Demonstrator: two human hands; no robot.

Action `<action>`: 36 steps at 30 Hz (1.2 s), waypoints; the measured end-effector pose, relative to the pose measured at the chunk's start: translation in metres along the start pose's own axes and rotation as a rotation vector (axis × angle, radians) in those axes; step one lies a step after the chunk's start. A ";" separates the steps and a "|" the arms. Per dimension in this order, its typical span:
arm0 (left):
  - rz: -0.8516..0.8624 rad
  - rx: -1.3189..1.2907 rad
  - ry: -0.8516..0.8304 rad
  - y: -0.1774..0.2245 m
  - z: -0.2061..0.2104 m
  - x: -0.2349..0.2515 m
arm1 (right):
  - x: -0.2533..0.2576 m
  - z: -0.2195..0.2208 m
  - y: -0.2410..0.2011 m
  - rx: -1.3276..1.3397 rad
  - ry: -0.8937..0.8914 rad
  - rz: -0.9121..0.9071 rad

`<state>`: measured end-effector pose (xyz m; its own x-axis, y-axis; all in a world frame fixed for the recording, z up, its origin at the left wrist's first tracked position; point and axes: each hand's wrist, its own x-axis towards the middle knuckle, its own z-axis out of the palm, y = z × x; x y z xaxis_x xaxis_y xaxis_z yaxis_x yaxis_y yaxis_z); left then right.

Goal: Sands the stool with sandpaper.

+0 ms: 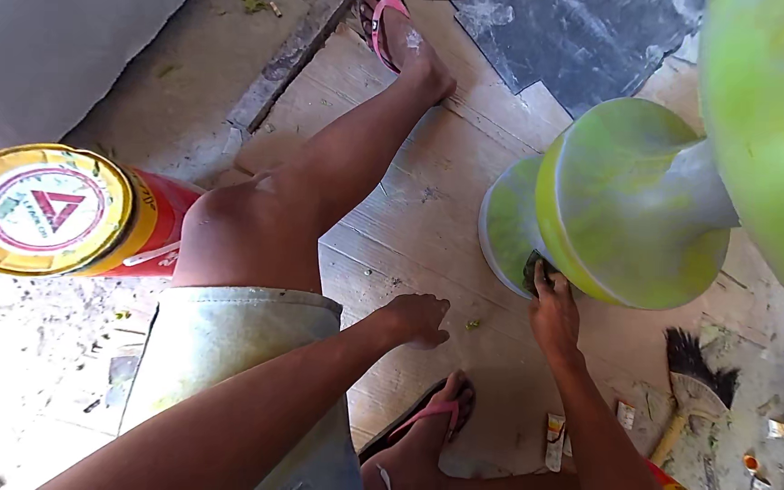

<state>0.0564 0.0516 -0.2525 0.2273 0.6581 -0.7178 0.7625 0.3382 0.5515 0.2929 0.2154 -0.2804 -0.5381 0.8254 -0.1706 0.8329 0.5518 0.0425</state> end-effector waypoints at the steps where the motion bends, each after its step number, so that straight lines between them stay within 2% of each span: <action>1: 0.000 -0.004 0.001 0.000 -0.002 -0.001 | -0.003 0.000 0.001 -0.012 -0.021 0.006; 5: 0.005 -0.016 0.016 0.002 -0.009 -0.003 | -0.014 -0.005 0.020 -0.010 -0.054 -0.025; 9: 0.015 -0.040 0.019 0.006 -0.012 -0.005 | -0.004 -0.022 0.035 0.101 0.082 -0.072; 12: 0.029 -0.045 0.014 0.007 -0.008 -0.007 | 0.011 -0.011 0.029 0.129 0.147 -0.056; 16: 0.029 -0.029 0.018 0.008 -0.008 -0.005 | 0.005 0.009 0.015 0.076 0.166 -0.095; 20: 0.029 -0.035 0.022 0.007 -0.009 -0.004 | 0.003 -0.001 0.018 0.071 0.126 -0.116; 24: 0.023 -0.041 -0.001 0.007 -0.008 -0.004 | 0.014 -0.003 0.017 0.089 0.201 -0.082; 36: 0.003 -0.015 -0.035 0.002 -0.010 0.000 | -0.018 0.000 -0.012 0.172 0.012 -0.039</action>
<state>0.0521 0.0589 -0.2469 0.2506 0.6353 -0.7304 0.7528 0.3464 0.5597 0.2921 0.1938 -0.2781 -0.5711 0.8057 -0.1568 0.8206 0.5557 -0.1334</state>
